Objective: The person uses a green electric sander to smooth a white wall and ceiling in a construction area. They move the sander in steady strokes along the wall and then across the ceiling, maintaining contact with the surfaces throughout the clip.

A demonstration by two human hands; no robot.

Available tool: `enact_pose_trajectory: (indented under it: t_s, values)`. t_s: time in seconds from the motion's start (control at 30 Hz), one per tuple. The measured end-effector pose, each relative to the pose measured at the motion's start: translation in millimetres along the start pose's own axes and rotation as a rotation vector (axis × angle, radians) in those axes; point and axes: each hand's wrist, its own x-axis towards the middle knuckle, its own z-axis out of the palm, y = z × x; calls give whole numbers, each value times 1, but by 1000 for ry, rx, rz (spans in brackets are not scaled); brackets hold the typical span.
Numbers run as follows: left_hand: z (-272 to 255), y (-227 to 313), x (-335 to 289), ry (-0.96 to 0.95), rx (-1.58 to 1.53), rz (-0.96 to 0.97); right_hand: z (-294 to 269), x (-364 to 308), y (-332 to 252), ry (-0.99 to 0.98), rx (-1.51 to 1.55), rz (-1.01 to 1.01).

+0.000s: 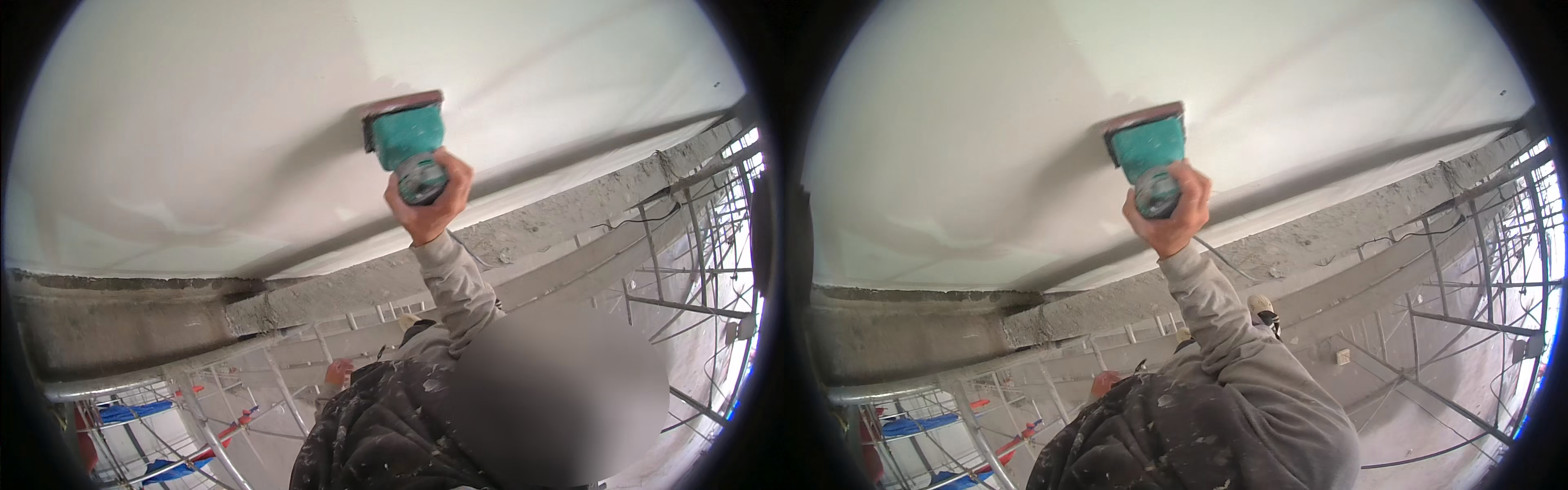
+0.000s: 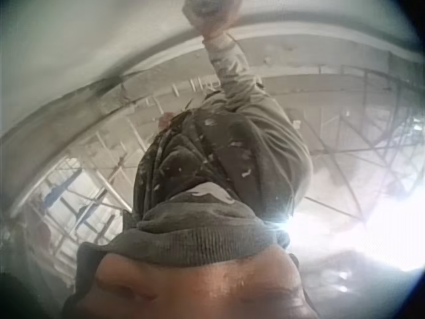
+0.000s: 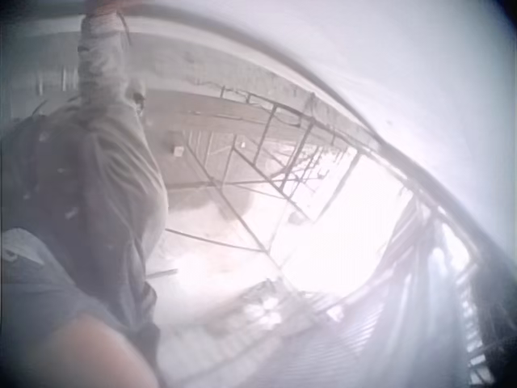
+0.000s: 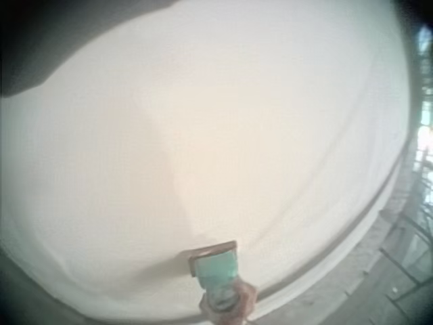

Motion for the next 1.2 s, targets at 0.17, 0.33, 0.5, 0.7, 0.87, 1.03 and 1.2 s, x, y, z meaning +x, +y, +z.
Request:
enact_pose_trajectory:
  t_s: [0.17,0.33,0.5,0.7,0.87,1.03,1.2]
  values:
    - [-74,28,-39,165,-190,-418,3,-33,-8,19,-96,-62]
    - [-79,14,-74,156,-320,-453,4,-18,-8,194,112,277]
    - [-152,54,-49,343,-207,-152,30,-8,-61,178,117,260]
    - [-208,156,28,474,-156,178,63,-11,-118,57,-22,-54]
    - [-187,197,58,363,-106,315,48,23,-102,118,-45,-60]
    - [-166,197,59,346,-104,199,26,63,-87,188,24,34]
    - [-147,271,109,155,-65,322,17,64,-78,125,-32,29]
